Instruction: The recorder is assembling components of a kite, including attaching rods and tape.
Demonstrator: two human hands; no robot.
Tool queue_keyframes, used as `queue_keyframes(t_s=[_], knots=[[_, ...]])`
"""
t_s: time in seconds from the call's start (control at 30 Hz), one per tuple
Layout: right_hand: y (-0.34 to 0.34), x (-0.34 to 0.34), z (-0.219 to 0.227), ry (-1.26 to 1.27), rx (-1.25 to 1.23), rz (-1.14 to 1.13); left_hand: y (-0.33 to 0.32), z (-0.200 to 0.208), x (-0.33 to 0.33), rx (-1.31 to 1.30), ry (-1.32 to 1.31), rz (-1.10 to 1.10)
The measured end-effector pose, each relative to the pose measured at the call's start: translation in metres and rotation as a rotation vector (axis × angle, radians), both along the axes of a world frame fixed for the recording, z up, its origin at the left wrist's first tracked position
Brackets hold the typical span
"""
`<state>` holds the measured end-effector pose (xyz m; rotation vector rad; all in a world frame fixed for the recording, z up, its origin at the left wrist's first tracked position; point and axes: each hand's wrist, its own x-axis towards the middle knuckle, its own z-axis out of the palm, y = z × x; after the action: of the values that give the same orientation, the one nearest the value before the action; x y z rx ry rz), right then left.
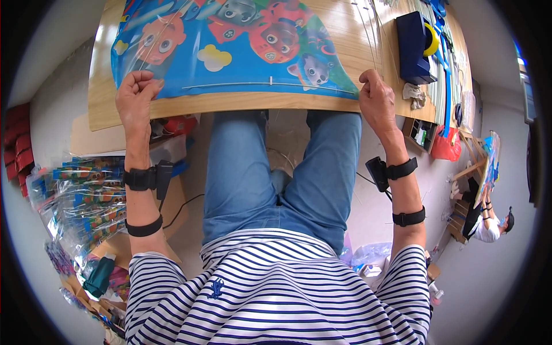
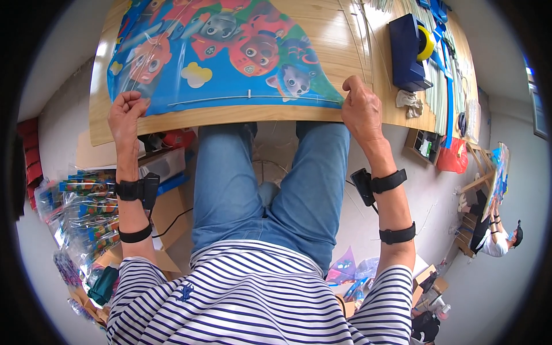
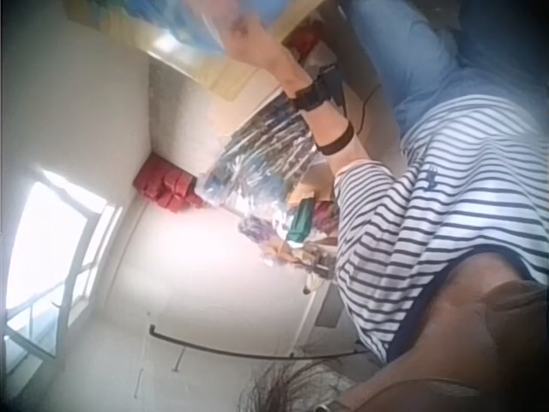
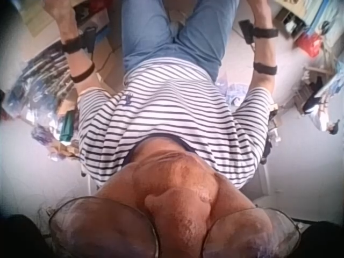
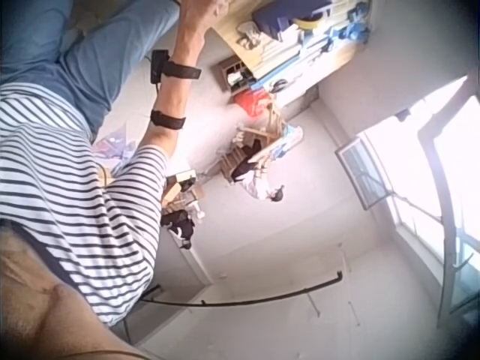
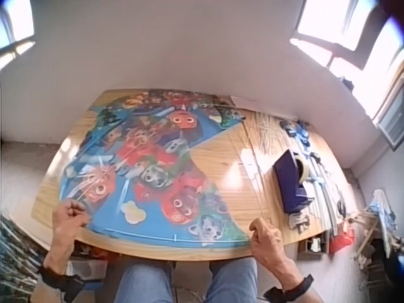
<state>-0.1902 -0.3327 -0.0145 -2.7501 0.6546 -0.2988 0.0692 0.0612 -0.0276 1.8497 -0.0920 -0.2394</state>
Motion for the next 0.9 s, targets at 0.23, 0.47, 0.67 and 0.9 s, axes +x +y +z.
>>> queue_keyframes(t_s=[0.23, 0.47, 0.67, 0.9], knots=[[0.0, 0.001, -0.003, -0.013, -0.02, 0.01, -0.001, -0.003, 0.002, -0.013, 0.005, -0.007], [0.002, 0.005, -0.007, -0.03, -0.036, 0.032, 0.008, -0.003, 0.003, 0.058, -0.033, -0.005], [-0.001, -0.001, -0.005, -0.035, -0.015, 0.034, -0.007, -0.001, -0.007, 0.028, -0.104, -0.003], [0.001, 0.001, -0.007, 0.016, -0.028, 0.022, -0.005, 0.002, -0.011, 0.011, -0.071, 0.0]])
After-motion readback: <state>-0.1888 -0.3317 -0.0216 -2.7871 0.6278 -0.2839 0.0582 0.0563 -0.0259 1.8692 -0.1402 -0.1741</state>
